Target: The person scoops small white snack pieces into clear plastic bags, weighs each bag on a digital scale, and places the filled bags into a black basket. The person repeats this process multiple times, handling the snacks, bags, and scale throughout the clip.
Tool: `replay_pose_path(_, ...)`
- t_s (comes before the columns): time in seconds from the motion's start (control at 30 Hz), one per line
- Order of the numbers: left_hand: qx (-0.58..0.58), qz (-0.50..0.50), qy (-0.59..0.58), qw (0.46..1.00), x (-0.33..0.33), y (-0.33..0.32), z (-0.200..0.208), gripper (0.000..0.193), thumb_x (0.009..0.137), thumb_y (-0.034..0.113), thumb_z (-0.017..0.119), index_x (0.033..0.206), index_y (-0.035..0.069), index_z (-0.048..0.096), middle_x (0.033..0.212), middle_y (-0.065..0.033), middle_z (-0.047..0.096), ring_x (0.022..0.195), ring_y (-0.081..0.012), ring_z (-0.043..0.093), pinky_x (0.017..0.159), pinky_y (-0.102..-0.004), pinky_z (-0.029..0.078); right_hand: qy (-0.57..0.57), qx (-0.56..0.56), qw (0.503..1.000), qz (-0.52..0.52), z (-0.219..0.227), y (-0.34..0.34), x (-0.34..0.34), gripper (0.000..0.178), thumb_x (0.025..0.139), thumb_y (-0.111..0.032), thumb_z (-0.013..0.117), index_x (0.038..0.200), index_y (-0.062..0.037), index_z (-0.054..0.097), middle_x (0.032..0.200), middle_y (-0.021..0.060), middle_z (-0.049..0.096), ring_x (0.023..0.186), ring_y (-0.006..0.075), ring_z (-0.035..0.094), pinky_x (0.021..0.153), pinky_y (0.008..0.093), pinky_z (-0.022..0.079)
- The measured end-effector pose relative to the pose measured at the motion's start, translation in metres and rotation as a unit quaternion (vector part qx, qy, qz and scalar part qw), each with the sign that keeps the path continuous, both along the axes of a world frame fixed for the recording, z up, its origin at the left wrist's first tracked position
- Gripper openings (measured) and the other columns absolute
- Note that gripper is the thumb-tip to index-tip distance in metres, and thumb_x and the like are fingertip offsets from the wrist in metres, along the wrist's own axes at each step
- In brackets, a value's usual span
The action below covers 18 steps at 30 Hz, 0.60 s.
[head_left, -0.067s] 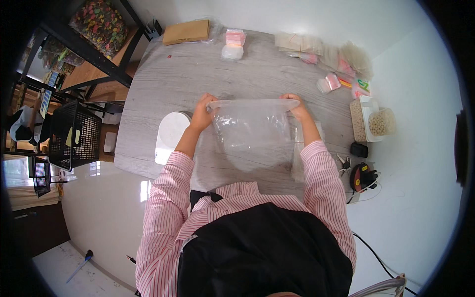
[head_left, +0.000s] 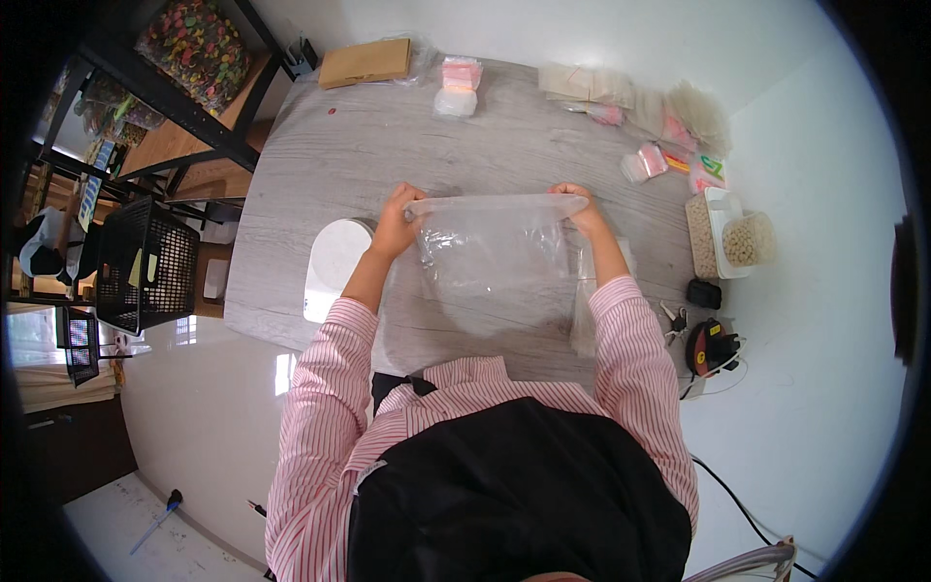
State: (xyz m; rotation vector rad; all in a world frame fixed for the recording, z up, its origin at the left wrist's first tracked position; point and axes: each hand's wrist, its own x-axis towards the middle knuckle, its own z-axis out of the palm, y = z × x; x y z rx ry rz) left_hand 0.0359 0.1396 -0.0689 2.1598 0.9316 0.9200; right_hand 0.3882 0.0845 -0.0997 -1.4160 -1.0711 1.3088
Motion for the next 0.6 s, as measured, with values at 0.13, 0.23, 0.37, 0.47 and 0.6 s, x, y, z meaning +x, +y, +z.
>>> replay_pose_path(0.13, -0.135, 0.07, -0.044, 0.987, 0.007, 0.0, -0.01, 0.03, 0.073, 0.001, 0.063, 0.1, 0.002, 0.048, 0.096, -0.0097, 0.052, 0.086, -0.0185, 0.052, 0.064, -0.0301, 0.044, -0.12, 0.002, 0.992, -0.042, -0.001, 0.004, -0.002, 0.004, 0.076, -0.004, 0.057, 0.076, -0.0069, 0.059, 0.078, -0.0017, 0.058, 0.067, 0.0083, 0.052, 0.057, 0.0229, 0.042)
replay_pose_path(0.23, -0.297, 0.063, -0.095, 0.948, 0.006, 0.001, -0.02, 0.044, 0.072, 0.001, 0.064, 0.11, 0.003, 0.042, 0.101, -0.0087, 0.051, 0.087, -0.016, 0.052, 0.066, -0.0296, 0.045, -0.161, -0.056, 0.983, -0.072, 0.005, 0.003, -0.002, 0.005, 0.074, -0.002, 0.058, 0.077, -0.0061, 0.06, 0.077, -0.0015, 0.058, 0.066, 0.0087, 0.053, 0.056, 0.0234, 0.043)
replay_pose_path(0.37, -0.309, 0.045, -0.09, 0.946, 0.0, 0.009, -0.025, 0.052, 0.073, 0.003, 0.066, 0.117, 0.001, 0.038, 0.109, -0.0088, 0.05, 0.09, -0.0165, 0.053, 0.074, -0.0275, 0.045, -0.009, -0.098, 0.992, -0.082, 0.018, -0.006, 0.002, 0.01, 0.071, 0.003, 0.059, 0.077, -0.0054, 0.059, 0.075, -0.0001, 0.058, 0.071, 0.0094, 0.055, 0.057, 0.0224, 0.045)
replay_pose_path(0.47, -0.36, 0.05, -0.163, 0.917, 0.004, 0.011, -0.026, 0.052, 0.079, 0.016, 0.062, 0.122, 0.003, 0.036, 0.113, -0.0084, 0.047, 0.085, -0.0143, 0.05, 0.07, -0.0268, 0.044, -0.036, -0.002, 0.999, -0.033, 0.019, -0.009, 0.003, 0.014, 0.069, 0.007, 0.058, 0.074, -0.0052, 0.056, 0.079, 0.0021, 0.06, 0.079, 0.0119, 0.056, 0.065, 0.0234, 0.046)
replay_pose_path(0.6, -0.575, 0.038, -0.243, 0.78, 0.011, 0.015, -0.015, 0.067, 0.085, 0.047, 0.047, 0.132, 0.004, 0.027, 0.12, -0.0128, 0.043, 0.099, -0.0209, 0.047, 0.08, -0.0337, 0.041, -0.14, 0.08, 0.987, 0.007, 0.009, -0.005, 0.006, 0.016, 0.067, 0.01, 0.057, 0.068, -0.0048, 0.052, 0.089, 0.0029, 0.061, 0.084, 0.0138, 0.055, 0.074, 0.0243, 0.044)
